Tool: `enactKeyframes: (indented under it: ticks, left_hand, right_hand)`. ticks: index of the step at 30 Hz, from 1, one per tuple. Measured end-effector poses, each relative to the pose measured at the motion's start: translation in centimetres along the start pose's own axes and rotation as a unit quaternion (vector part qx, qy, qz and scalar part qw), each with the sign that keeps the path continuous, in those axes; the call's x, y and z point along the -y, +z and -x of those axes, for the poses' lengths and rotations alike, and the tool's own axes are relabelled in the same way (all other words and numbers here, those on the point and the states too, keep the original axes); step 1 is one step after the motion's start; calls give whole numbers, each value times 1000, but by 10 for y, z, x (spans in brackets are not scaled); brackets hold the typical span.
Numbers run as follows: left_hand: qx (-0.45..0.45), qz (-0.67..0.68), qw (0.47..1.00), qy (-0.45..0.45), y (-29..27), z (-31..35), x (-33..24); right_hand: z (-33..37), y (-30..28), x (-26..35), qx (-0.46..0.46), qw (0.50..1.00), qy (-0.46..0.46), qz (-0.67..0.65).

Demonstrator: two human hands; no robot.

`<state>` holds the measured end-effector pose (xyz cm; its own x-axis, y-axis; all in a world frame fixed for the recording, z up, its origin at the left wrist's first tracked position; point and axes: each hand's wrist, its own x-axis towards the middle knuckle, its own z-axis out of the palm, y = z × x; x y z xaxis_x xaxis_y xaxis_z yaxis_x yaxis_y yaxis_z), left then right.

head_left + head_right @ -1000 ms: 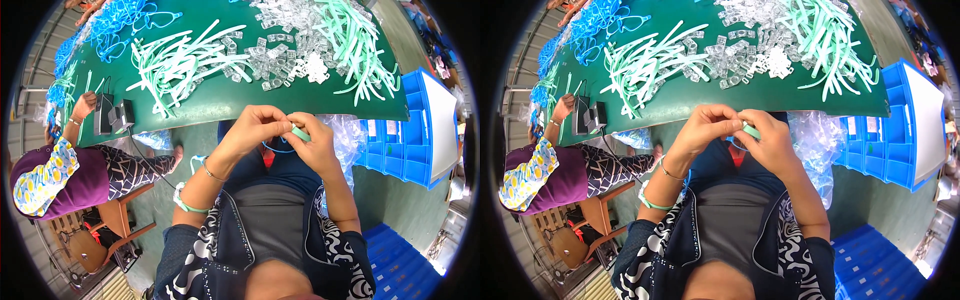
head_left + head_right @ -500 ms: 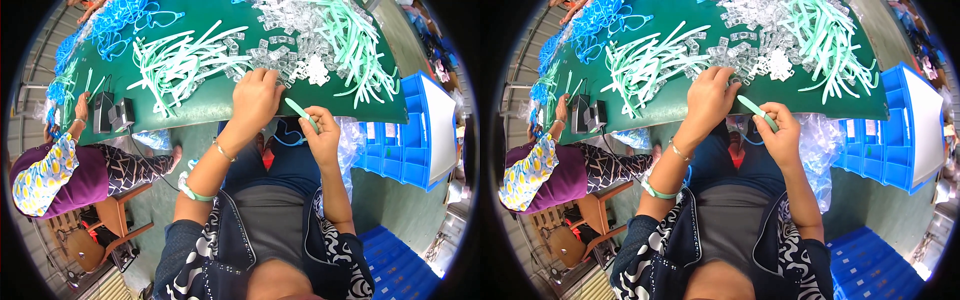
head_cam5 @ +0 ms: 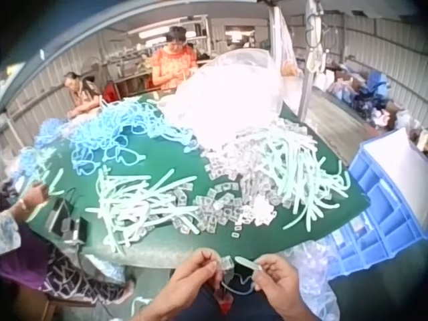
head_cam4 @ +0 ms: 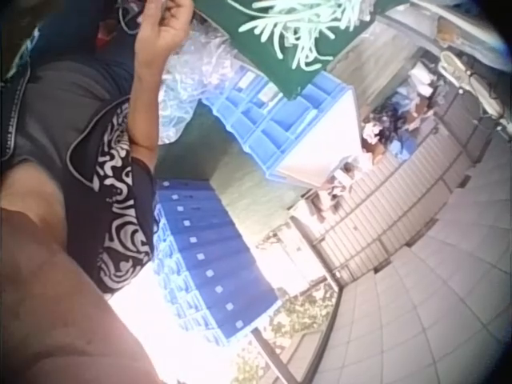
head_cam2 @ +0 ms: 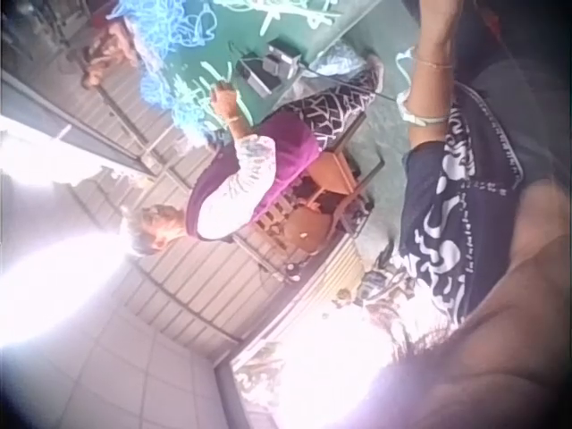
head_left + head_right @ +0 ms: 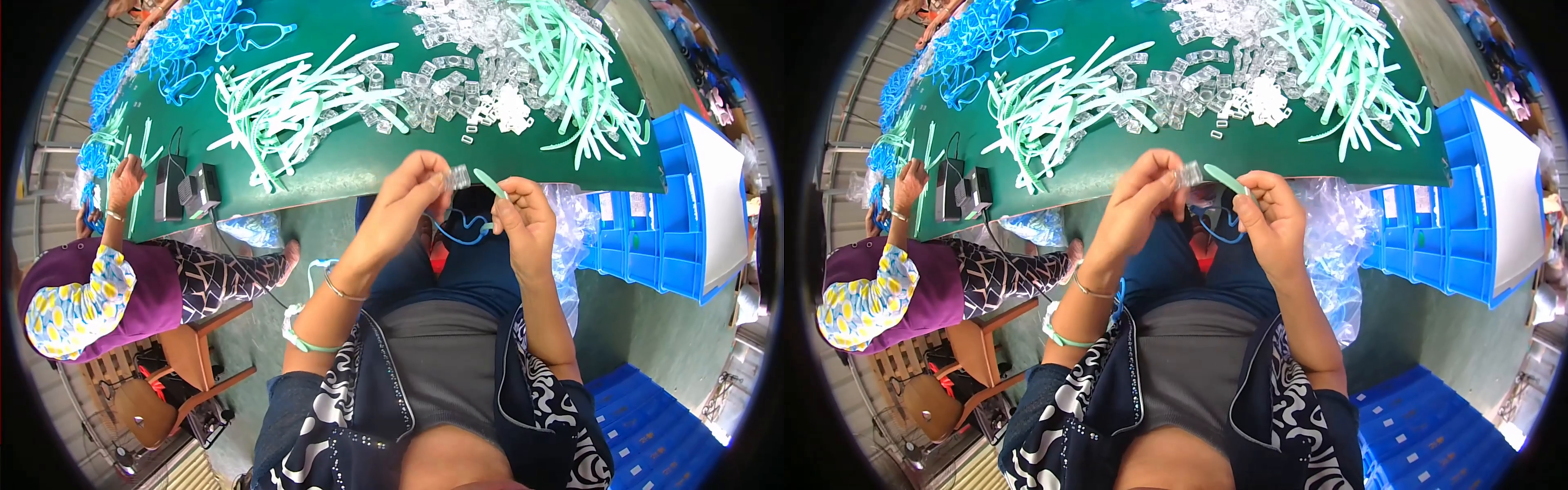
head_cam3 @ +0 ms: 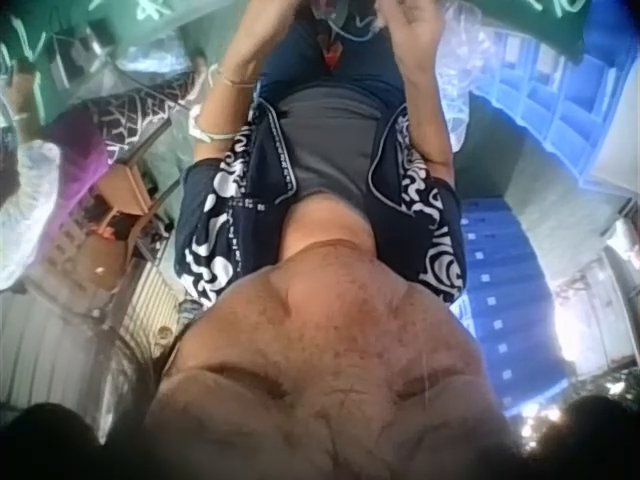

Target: The person assembles plastic components by hand, attaching clear plastic clips onto green plastic strips at a workshop table.

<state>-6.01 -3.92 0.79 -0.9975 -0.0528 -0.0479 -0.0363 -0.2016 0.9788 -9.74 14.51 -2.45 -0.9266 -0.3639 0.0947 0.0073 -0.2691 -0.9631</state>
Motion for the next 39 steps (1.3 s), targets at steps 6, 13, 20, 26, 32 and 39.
enactKeyframes:
  ticks: [6, 13, 20, 26, 32, 39]
  left_hand:
    - [23, 224, 971, -81, 10, 29, 10]
    - [21, 282, 953, -107, 11, 38, 14]
    - [37, 339, 930, -135, 6, 44, 21]
    - [-16, 26, 1000, 2, 4, 53, 31]
    - [-9, -82, 997, 11, -8, 51, 25]
    - [59, 10, 997, -50, -11, 52, 13]
  right_hand:
    - [13, 15, 4, 102, 993, 57, -23]
    - [18, 12, -4, 125, 991, 25, 39]
    - [17, 24, -2, 109, 994, -9, 24]
    - [15, 33, 12, 116, 937, -164, 284]
    - [17, 21, 0, 97, 985, -117, 85]
    - [11, 25, -2, 179, 968, -50, 171]
